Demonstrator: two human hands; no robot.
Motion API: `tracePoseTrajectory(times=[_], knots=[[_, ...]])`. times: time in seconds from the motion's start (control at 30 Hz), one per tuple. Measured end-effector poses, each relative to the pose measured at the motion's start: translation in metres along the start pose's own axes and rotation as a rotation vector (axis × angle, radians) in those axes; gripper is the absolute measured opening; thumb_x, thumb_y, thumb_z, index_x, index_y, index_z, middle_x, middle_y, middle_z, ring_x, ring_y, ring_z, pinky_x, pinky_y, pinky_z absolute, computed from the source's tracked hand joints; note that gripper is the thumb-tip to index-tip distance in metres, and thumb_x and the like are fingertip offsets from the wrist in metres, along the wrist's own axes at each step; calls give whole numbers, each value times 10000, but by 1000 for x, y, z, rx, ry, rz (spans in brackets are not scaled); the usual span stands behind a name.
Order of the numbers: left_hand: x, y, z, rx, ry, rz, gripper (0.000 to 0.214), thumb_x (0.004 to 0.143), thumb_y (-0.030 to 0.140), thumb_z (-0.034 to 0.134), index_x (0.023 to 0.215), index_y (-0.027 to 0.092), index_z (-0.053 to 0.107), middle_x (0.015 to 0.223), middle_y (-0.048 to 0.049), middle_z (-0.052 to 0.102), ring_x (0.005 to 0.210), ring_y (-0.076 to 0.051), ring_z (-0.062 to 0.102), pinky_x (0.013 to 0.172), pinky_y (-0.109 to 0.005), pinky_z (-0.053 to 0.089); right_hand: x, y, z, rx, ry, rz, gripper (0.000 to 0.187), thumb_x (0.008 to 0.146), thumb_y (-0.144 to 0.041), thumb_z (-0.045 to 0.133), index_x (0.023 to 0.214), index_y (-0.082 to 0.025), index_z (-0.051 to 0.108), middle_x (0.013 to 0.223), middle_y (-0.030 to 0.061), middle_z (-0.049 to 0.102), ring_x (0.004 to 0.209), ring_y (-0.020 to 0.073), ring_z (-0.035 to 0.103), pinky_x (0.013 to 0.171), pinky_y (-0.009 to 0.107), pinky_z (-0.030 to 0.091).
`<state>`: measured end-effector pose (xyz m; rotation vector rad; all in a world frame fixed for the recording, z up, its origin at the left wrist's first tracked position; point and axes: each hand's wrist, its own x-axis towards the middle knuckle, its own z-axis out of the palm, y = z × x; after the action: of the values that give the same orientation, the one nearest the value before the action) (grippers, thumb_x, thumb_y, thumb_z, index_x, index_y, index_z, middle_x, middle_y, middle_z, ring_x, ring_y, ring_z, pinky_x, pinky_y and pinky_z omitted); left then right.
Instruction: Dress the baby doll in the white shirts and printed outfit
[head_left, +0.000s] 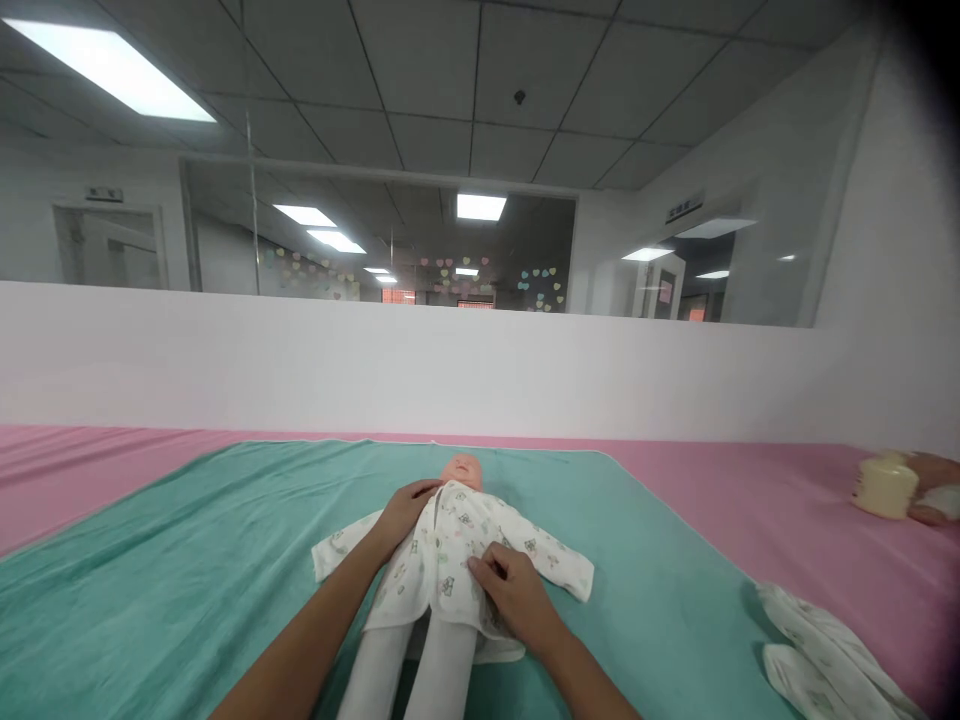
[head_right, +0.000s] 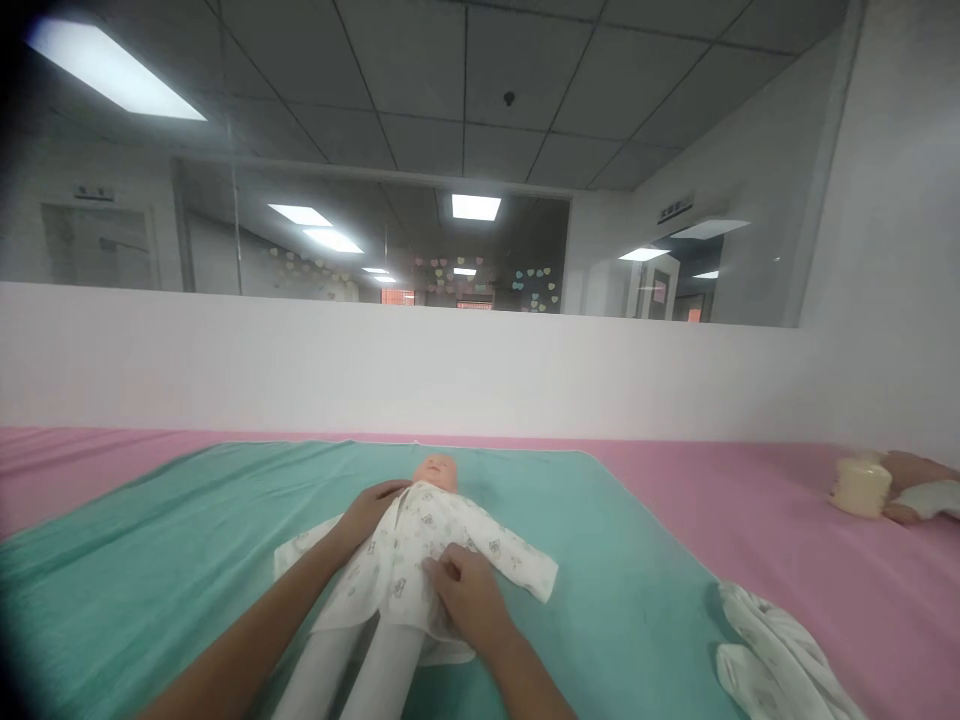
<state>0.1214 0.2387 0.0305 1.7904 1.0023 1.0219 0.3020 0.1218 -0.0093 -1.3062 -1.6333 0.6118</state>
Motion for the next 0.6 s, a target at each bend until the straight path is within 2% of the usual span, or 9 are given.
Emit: tracePoseTrajectory(times=[0.1, 0.13, 0.2, 0.27, 0.37, 0.5, 0.6], knots=[[11, 3, 1, 99, -20, 50, 378, 750, 442, 523, 993, 189, 665, 1120, -62, 632, 1068, -248, 541, 927, -327, 399, -7, -23, 4, -95, 49, -94, 273, 788, -457, 534, 776, -188, 490, 768, -2, 495, 710, 138, 451, 665, 266, 379], [13, 3, 2, 113, -17, 54, 368, 743, 429, 529, 978, 184, 670, 1104, -68, 637, 1050, -248, 549, 914, -328, 401, -10, -30, 5, -142, 31, -145, 290, 748, -450, 589, 872, -198, 518, 875, 16, 515, 804, 161, 463, 735, 287, 388], [15, 4, 3, 117, 0, 52, 342, 734, 399, 534, 952, 173, 670, 1045, -76, 656, 982, -242, 577, 862, -325, 421, -14, -42, 8, -241, -58, -238, 470, 648, -456, 691, 1029, -236, 525, 1050, 34, 496, 973, 211, 429, 860, 333, 362], [15, 4, 4, 115, 27, 47, 297, 716, 365, 550, 896, 160, 669, 949, -74, 676, 899, -229, 599, 810, -315, 435, -17, -50, 10, -312, -143, -269, 593, 568, -463, 749, 1081, -269, 523, 1109, 29, 476, 1034, 237, 391, 901, 354, 341], [17, 4, 6, 103, 46, 59, 216, 694, 321, 567, 803, 159, 660, 830, -51, 681, 806, -203, 604, 760, -294, 440, -20, -54, 13, -376, -129, -244, 496, 604, -387, 743, 1041, -266, 542, 1075, 25, 480, 993, 222, 402, 854, 335, 362], [20, 4, 7, 76, 81, 83, 139, 679, 279, 579, 728, 166, 643, 770, -33, 668, 763, -180, 594, 737, -278, 432, -22, -54, 18, -423, -95, -254, 37, 810, -239, 524, 828, -221, 550, 877, 8, 517, 846, 165, 438, 757, 293, 363], [20, 4, 6, 35, 133, 70, 146, 689, 281, 573, 754, 161, 628, 772, -35, 655, 749, -169, 589, 703, -269, 437, -23, -53, 15, -307, -89, -179, 124, 847, -234, 453, 743, -198, 511, 772, -14, 514, 722, 123, 442, 671, 255, 352]])
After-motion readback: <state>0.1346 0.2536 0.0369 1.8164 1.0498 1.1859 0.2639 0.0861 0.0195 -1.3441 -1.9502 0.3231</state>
